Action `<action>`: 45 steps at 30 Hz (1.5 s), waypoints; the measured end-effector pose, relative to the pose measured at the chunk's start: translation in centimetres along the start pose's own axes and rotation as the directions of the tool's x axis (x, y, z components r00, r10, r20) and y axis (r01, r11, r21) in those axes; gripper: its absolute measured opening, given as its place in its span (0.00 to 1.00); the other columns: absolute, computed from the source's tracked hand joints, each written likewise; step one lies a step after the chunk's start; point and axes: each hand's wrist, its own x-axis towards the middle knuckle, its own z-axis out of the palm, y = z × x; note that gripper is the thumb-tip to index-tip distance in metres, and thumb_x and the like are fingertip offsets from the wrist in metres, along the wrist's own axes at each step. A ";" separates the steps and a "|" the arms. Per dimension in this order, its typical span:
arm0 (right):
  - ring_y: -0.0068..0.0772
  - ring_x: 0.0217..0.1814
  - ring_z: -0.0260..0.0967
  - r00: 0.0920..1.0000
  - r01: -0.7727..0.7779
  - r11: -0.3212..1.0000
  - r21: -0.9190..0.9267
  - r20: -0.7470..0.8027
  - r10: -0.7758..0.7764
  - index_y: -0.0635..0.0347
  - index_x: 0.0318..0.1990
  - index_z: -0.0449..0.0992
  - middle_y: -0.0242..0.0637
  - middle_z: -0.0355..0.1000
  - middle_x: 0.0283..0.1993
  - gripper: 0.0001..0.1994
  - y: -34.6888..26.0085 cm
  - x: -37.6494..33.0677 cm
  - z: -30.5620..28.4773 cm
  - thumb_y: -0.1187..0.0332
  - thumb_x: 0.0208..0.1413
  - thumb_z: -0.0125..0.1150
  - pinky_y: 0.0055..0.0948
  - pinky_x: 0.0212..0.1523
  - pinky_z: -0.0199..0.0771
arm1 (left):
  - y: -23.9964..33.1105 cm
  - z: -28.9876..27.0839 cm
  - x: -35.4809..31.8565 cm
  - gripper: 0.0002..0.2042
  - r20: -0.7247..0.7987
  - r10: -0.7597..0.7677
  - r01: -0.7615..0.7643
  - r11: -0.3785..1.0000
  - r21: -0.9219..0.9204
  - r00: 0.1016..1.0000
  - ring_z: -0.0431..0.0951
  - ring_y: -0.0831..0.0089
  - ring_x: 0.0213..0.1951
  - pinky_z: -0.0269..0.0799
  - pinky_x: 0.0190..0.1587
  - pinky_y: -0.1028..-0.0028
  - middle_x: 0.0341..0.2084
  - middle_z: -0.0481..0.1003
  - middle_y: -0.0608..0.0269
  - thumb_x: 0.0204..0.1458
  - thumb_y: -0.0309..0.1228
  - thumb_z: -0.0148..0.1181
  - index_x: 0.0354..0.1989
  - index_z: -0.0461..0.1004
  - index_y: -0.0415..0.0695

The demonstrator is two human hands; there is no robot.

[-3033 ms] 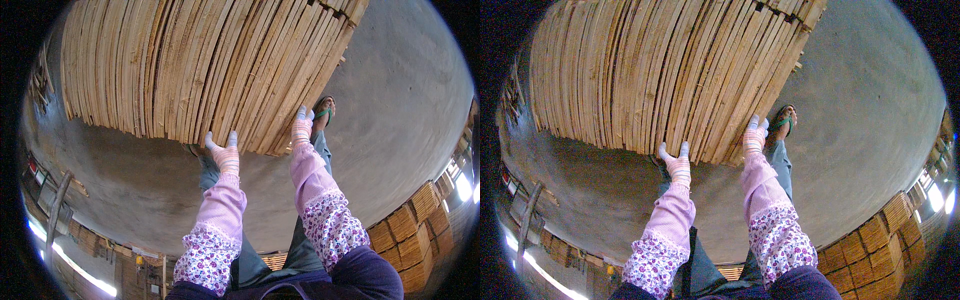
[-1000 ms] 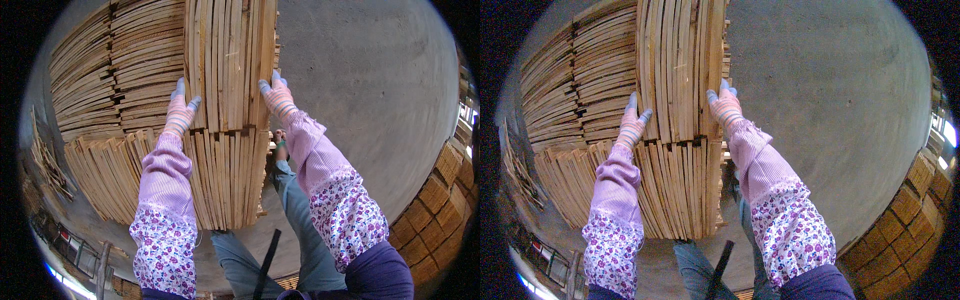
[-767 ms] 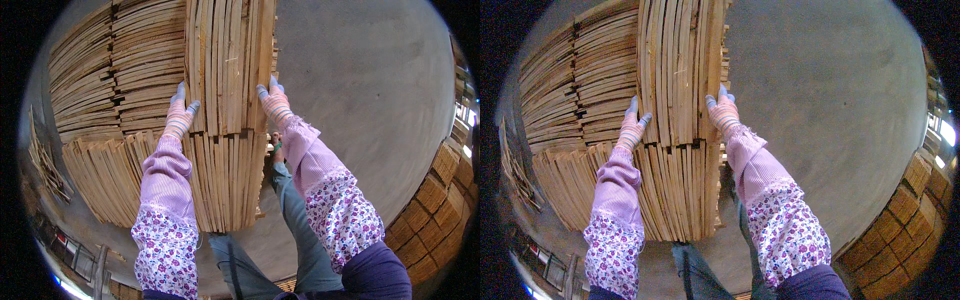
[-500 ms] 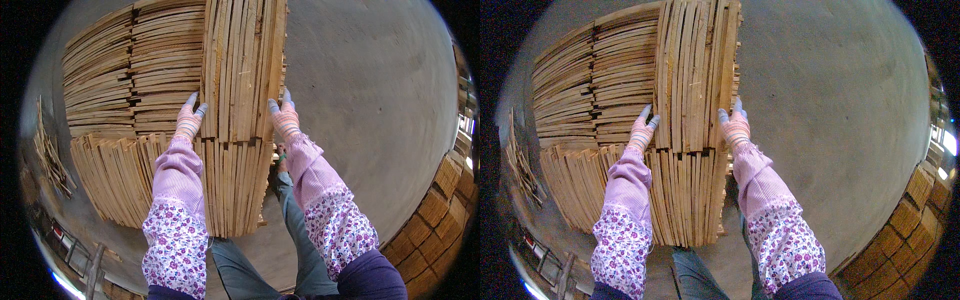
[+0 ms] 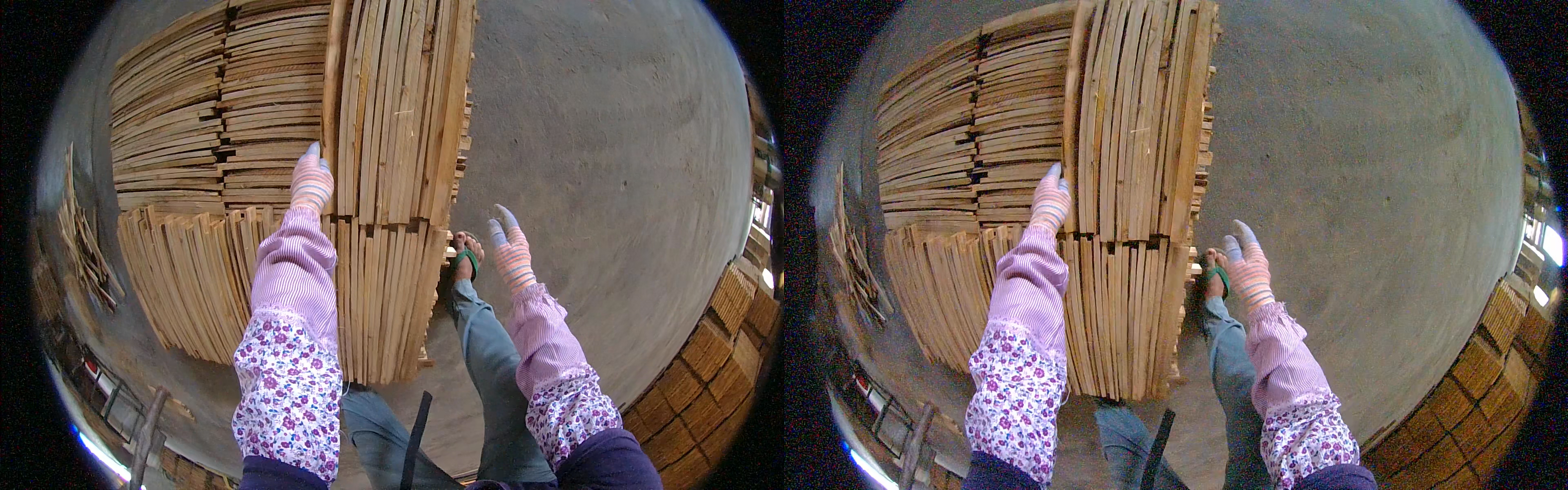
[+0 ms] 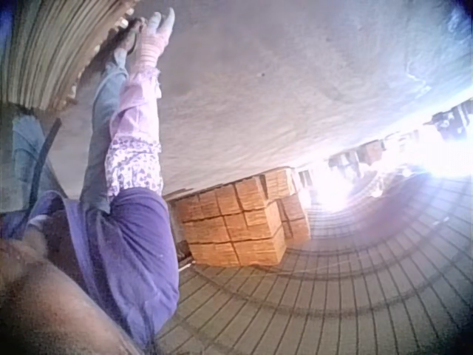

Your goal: The person sits on the floor and repeatedly picks up thin wooden planks, aligns them, and stacks them into neat piles. The person then lifts stacks and places them onto larger piles nearby.

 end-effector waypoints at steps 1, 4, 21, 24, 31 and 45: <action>0.37 0.62 0.68 1.000 0.011 1.000 0.016 0.010 -0.011 0.60 0.65 0.65 0.46 0.70 0.61 0.22 -0.2 -0.4 0.1 0.66 0.65 0.54 0.33 0.60 0.67 | 0.3 0.0 -0.2 0.21 0.014 -0.003 0.004 1.000 -0.009 1.000 0.76 0.55 0.53 0.69 0.56 0.66 0.55 0.73 0.47 0.63 0.29 0.51 0.65 0.65 0.45; 0.35 0.59 0.69 0.999 0.008 0.999 0.046 0.040 -0.010 0.59 0.64 0.66 0.45 0.72 0.58 0.22 -2.1 -1.4 0.4 0.66 0.64 0.55 0.31 0.59 0.68 | 2.4 -1.2 -1.2 0.22 0.182 0.130 -0.153 0.981 0.121 0.975 0.75 0.58 0.55 0.68 0.58 0.67 0.56 0.73 0.49 0.62 0.28 0.54 0.65 0.65 0.46; 0.43 0.60 0.70 0.979 -0.142 0.963 -0.230 0.114 0.171 0.55 0.60 0.71 0.47 0.73 0.57 0.21 3.3 -5.3 -1.5 0.57 0.64 0.53 0.33 0.60 0.67 | 1.9 -1.9 -8.8 0.35 -0.116 0.131 -0.130 0.991 0.012 0.985 0.63 0.52 0.66 0.60 0.67 0.60 0.66 0.61 0.46 0.60 0.42 0.58 0.73 0.50 0.49; 0.48 0.63 0.68 0.956 -0.174 0.833 -0.526 0.113 0.271 0.51 0.61 0.71 0.47 0.72 0.59 0.22 1.6 -10.0 -2.0 0.54 0.63 0.52 0.37 0.61 0.66 | -6.1 -4.0 -18.6 0.33 -0.194 0.232 -0.205 0.968 0.148 0.953 0.62 0.51 0.67 0.58 0.69 0.56 0.66 0.61 0.48 0.61 0.44 0.55 0.72 0.50 0.51; 0.48 0.62 0.69 0.920 -0.078 0.699 -0.711 0.218 0.325 0.48 0.61 0.71 0.45 0.72 0.59 0.23 3.4 -19.0 1.1 0.54 0.60 0.54 0.37 0.61 0.67 | -29.2 -9.7 -53.6 0.29 0.062 -0.281 0.268 0.949 0.166 0.958 0.64 0.41 0.62 0.63 0.62 0.54 0.61 0.63 0.36 0.57 0.38 0.55 0.67 0.59 0.44; 0.40 0.55 0.73 0.769 0.376 0.539 -0.753 0.578 0.272 0.57 0.54 0.76 0.44 0.77 0.51 0.17 10.2 -51.5 19.2 0.63 0.59 0.61 0.32 0.58 0.69 | -55.2 -16.8 -77.1 0.23 0.014 -0.443 0.411 0.819 -0.399 0.896 0.80 0.56 0.46 0.74 0.51 0.65 0.46 0.79 0.49 0.55 0.36 0.61 0.59 0.70 0.46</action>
